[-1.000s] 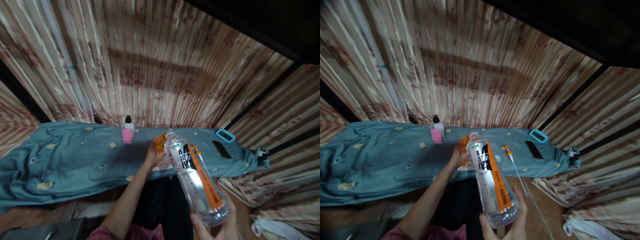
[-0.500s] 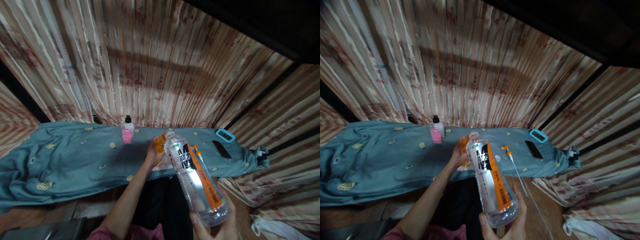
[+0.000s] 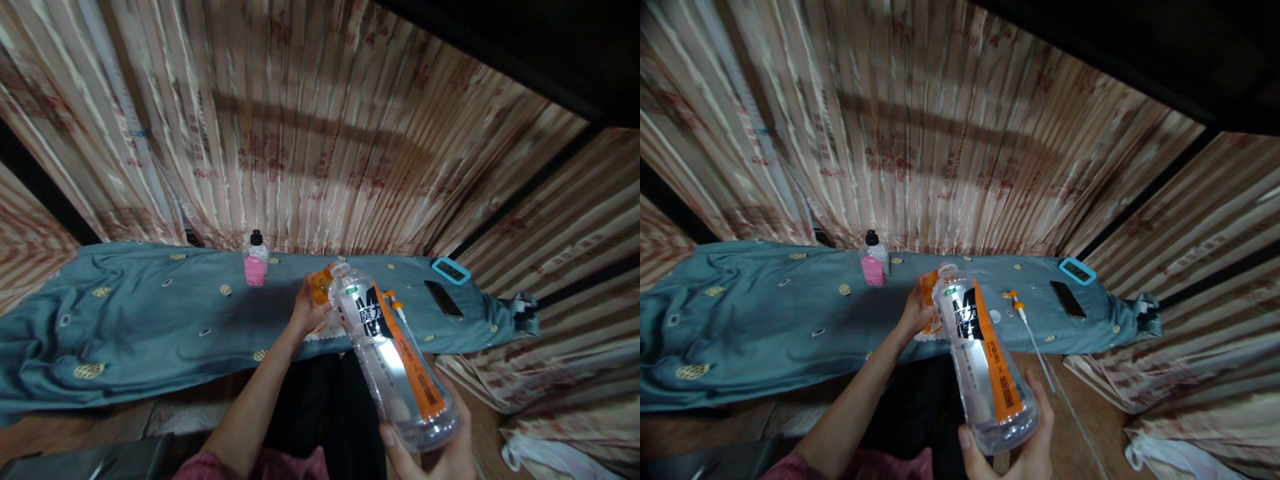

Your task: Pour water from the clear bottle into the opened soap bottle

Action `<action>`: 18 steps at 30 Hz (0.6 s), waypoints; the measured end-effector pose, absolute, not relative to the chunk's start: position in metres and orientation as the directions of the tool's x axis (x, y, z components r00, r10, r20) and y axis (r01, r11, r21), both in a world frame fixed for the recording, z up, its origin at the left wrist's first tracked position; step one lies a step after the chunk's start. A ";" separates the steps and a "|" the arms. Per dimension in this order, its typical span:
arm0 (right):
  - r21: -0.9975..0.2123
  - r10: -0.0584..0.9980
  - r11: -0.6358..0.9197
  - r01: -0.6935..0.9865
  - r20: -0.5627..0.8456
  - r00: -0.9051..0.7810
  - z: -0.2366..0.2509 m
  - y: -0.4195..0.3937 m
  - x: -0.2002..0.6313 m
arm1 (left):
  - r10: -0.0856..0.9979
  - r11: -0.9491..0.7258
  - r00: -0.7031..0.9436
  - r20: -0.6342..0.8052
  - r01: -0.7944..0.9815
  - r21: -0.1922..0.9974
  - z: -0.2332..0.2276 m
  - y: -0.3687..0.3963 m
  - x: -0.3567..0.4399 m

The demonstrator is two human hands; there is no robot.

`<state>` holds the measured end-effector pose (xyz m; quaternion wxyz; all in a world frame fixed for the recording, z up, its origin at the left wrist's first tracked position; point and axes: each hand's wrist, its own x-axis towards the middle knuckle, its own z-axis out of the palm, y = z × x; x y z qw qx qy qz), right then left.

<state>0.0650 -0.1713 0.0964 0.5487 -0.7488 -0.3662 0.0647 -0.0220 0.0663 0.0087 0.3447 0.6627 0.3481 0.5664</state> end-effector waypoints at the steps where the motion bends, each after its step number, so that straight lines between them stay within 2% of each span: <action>1: -0.867 0.617 -0.128 0.481 0.310 0.723 0.096 -0.171 0.065 | 0.850 -0.523 0.114 0.514 0.066 0.850 0.009 0.066 -0.022; 11: -0.855 0.619 -0.148 0.496 0.311 0.721 0.094 -0.172 0.068 | 0.860 -0.505 0.123 0.495 0.069 0.860 0.012 0.065 -0.022; 18: -0.885 0.614 -0.162 0.436 0.255 0.747 0.097 -0.172 0.067 | 0.886 -0.457 0.117 0.450 0.046 0.888 0.014 0.064 -0.021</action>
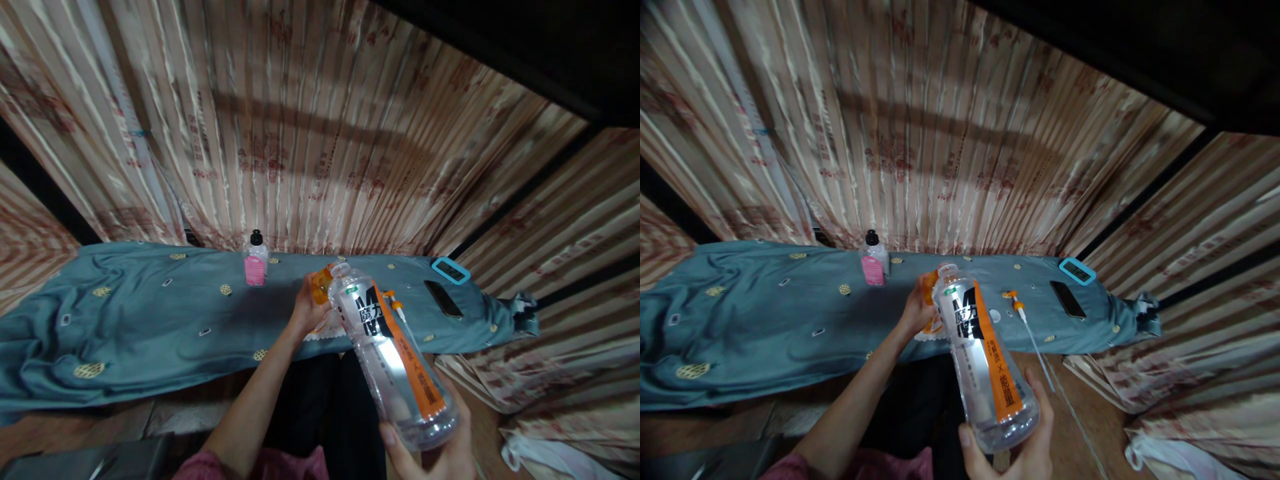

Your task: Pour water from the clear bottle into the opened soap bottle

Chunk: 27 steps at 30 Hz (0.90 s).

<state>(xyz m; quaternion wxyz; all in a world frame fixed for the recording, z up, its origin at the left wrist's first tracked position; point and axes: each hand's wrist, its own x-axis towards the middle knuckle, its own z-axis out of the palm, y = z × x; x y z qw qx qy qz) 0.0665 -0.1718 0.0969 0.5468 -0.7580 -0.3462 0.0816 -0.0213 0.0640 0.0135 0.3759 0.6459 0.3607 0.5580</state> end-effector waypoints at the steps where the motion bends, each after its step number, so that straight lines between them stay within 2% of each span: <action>1: -0.887 0.616 -0.157 0.435 0.256 0.745 0.096 -0.172 0.067 | 0.885 -0.458 0.117 0.450 0.051 0.888 0.014 0.064 -0.022; 6: -0.878 0.620 -0.172 0.447 0.256 0.742 0.099 -0.172 0.066 | 0.879 -0.473 0.110 0.464 0.077 0.878 0.015 0.063 -0.023; 11: -0.899 0.619 -0.201 0.388 0.190 0.762 0.107 -0.171 0.063 | 0.878 -0.475 0.105 0.466 0.082 0.876 0.018 0.062 -0.023; 16: -0.879 0.627 -0.184 0.439 0.240 0.742 0.108 -0.170 0.064 | 0.886 -0.458 0.126 0.447 0.075 0.886 0.020 0.061 -0.024; 21: -0.897 0.615 -0.195 0.397 0.203 0.762 0.110 -0.170 0.063 | 0.890 -0.448 0.122 0.439 0.067 0.891 0.017 0.062 -0.024; 27: -0.893 0.624 -0.168 0.418 0.231 0.746 0.109 -0.170 0.062 | 0.891 -0.445 0.139 0.433 0.077 0.892 0.018 0.062 -0.024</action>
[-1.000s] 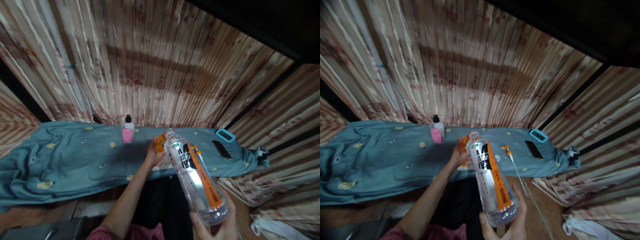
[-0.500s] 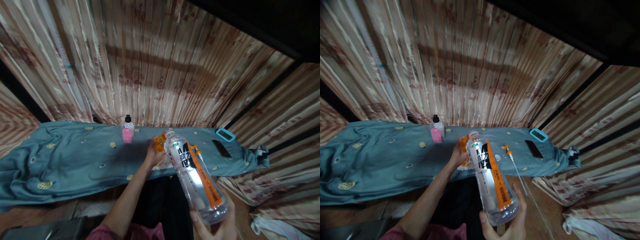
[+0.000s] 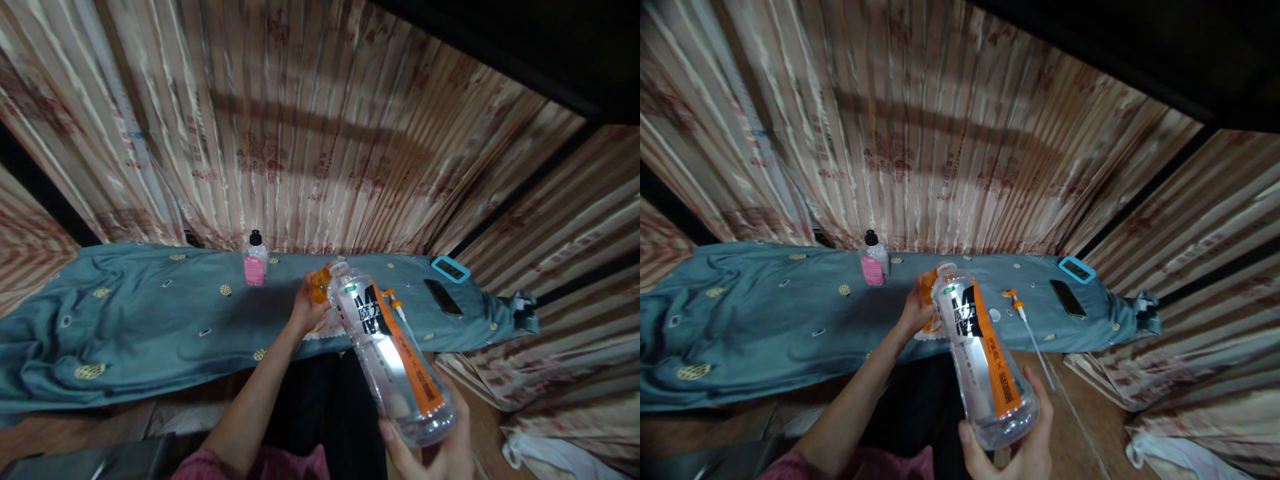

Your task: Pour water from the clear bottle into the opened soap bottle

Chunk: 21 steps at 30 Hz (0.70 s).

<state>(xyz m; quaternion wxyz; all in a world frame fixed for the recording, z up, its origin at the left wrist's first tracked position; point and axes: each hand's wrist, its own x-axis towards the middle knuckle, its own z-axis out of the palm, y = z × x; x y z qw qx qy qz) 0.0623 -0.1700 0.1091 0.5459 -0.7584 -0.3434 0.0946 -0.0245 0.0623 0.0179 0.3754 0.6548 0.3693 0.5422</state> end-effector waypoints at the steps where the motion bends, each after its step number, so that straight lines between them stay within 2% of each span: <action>1: -0.894 0.627 -0.169 0.416 0.228 0.745 0.109 -0.170 0.062 | 0.893 -0.442 0.139 0.429 0.078 0.894 0.018 0.062 -0.025; 10: -0.922 0.609 -0.202 0.329 0.145 0.780 0.115 -0.168 0.061 | 0.890 -0.441 0.135 0.435 0.018 0.897 0.017 0.063 -0.024; 21: -0.892 0.623 -0.192 0.410 0.212 0.753 0.106 -0.170 0.066 | 0.887 -0.450 0.131 0.443 0.028 0.893 0.015 0.063 -0.023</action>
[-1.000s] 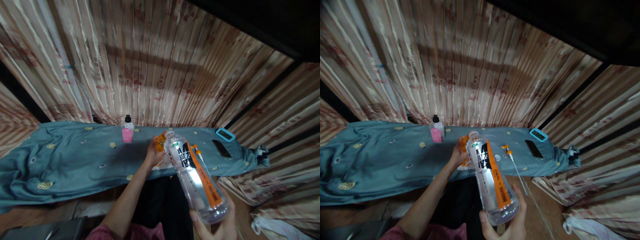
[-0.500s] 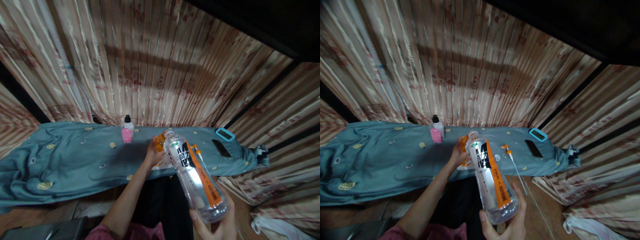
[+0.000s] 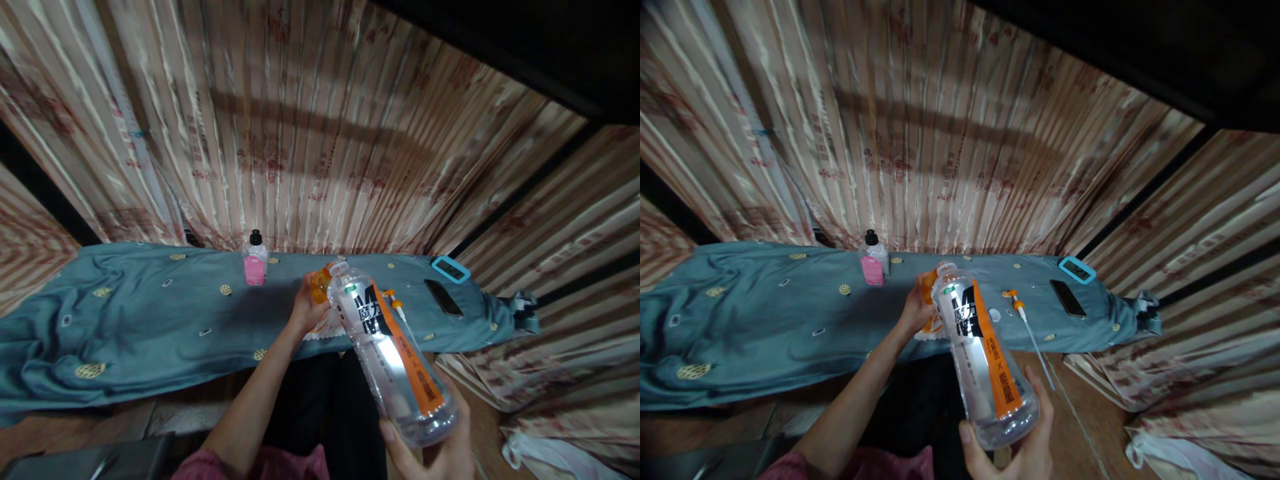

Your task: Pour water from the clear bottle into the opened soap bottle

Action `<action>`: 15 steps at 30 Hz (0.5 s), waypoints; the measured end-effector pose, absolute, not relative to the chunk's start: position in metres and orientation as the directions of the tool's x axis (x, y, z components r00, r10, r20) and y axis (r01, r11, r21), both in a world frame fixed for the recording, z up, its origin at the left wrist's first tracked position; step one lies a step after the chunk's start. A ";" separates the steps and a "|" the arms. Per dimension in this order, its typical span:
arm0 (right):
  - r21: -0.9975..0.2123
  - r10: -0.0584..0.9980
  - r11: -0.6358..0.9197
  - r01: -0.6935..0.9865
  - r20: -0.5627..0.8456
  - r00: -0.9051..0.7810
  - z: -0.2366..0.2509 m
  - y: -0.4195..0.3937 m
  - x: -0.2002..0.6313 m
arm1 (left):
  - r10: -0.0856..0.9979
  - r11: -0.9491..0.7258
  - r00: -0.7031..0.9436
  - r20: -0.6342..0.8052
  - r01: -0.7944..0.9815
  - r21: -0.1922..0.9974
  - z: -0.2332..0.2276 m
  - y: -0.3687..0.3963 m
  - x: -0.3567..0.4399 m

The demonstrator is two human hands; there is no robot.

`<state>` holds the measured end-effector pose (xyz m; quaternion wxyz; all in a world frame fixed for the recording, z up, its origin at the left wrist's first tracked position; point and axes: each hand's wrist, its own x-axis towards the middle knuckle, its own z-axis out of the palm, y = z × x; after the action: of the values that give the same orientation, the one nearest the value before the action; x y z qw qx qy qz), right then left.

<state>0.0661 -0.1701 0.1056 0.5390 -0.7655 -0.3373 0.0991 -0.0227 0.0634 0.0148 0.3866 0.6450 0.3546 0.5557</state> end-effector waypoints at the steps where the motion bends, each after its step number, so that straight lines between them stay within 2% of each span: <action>1: -0.896 0.624 -0.192 0.400 0.203 0.755 0.106 -0.170 0.066 | 0.888 -0.449 0.128 0.441 0.034 0.893 0.015 0.064 -0.023; 5: -0.912 0.620 -0.203 0.355 0.161 0.768 0.110 -0.170 0.065 | 0.881 -0.464 0.122 0.456 0.041 0.885 0.015 0.064 -0.022; 10: -0.894 0.624 -0.211 0.395 0.188 0.758 0.111 -0.170 0.065 | 0.890 -0.444 0.129 0.436 0.039 0.895 0.016 0.064 -0.023; 15: -0.913 0.621 -0.202 0.355 0.161 0.767 0.113 -0.168 0.063 | 0.889 -0.446 0.134 0.439 0.028 0.895 0.018 0.063 -0.024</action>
<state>0.0632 -0.1683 0.1129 0.5454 -0.7656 -0.3188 0.1218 -0.0239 0.0628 0.0178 0.3884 0.6450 0.3552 0.5541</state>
